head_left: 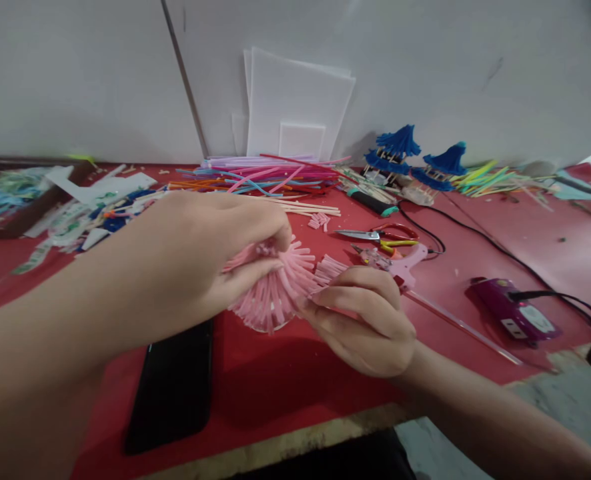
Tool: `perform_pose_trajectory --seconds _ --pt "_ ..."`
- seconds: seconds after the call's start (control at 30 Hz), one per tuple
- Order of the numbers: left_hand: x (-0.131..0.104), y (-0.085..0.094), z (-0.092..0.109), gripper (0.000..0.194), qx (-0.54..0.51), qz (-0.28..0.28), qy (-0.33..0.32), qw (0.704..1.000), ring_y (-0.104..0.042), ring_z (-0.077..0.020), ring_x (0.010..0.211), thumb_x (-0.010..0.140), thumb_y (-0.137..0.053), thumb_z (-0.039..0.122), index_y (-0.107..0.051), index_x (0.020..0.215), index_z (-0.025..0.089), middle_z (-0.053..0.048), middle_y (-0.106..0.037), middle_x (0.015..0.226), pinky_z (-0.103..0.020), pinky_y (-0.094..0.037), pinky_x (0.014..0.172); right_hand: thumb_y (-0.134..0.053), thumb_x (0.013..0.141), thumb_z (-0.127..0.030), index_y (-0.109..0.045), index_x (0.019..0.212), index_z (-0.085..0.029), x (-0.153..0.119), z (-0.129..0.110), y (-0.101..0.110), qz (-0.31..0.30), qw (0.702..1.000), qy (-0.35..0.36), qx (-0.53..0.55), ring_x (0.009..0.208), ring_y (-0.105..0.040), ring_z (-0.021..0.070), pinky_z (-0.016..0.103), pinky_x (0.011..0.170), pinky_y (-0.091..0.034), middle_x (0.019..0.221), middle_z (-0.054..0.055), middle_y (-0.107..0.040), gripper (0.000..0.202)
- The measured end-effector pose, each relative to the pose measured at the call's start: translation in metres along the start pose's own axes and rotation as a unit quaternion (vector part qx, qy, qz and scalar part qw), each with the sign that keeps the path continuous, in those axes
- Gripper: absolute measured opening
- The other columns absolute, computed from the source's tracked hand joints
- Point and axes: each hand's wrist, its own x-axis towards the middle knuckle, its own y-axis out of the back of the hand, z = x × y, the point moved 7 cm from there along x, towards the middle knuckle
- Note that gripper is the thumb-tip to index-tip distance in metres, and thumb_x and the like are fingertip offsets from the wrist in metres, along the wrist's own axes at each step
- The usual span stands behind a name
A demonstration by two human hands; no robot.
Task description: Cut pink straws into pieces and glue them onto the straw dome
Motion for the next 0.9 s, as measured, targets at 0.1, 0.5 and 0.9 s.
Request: perform_pose_trajectory --seconds 0.1,0.5,0.9 --pt "-0.001 -0.001 -0.001 0.016 0.007 0.001 0.016 1.000 -0.058 -0.0159 0.062 0.088 -0.049 0.031 -0.062 0.095 0.026 0.004 -0.069 0.083 -0.028 -0.031 0.057 -0.077 0.071 -0.003 -0.069 0.074 -0.016 -0.002 -0.001 0.001 -0.006 1.000 0.011 -0.014 0.077 -0.059 0.0139 0.025 0.070 -0.056 0.074 0.002 -0.068 0.015" --pt "-0.002 -0.004 0.005 0.015 0.030 0.005 0.022 0.999 -0.061 -0.0193 0.070 0.089 -0.045 0.030 -0.057 0.095 0.026 0.000 -0.068 0.093 -0.031 -0.033 0.060 -0.077 0.071 -0.003 -0.071 0.079 -0.011 -0.007 -0.001 0.002 -0.027 0.998 0.050 -0.013 0.085 -0.066 0.0151 0.026 0.074 -0.060 0.077 0.003 -0.069 0.014" --pt "-0.002 -0.003 0.007 0.013 0.011 0.001 0.033 0.999 -0.061 -0.0207 0.071 0.086 -0.049 0.033 -0.056 0.093 0.025 -0.001 -0.068 0.084 -0.032 -0.034 0.057 -0.074 0.076 -0.007 -0.068 0.077 -0.012 0.000 0.002 -0.002 -0.021 0.998 0.060 -0.021 0.084 -0.066 0.0141 0.026 0.072 -0.061 0.078 0.002 -0.071 0.009"
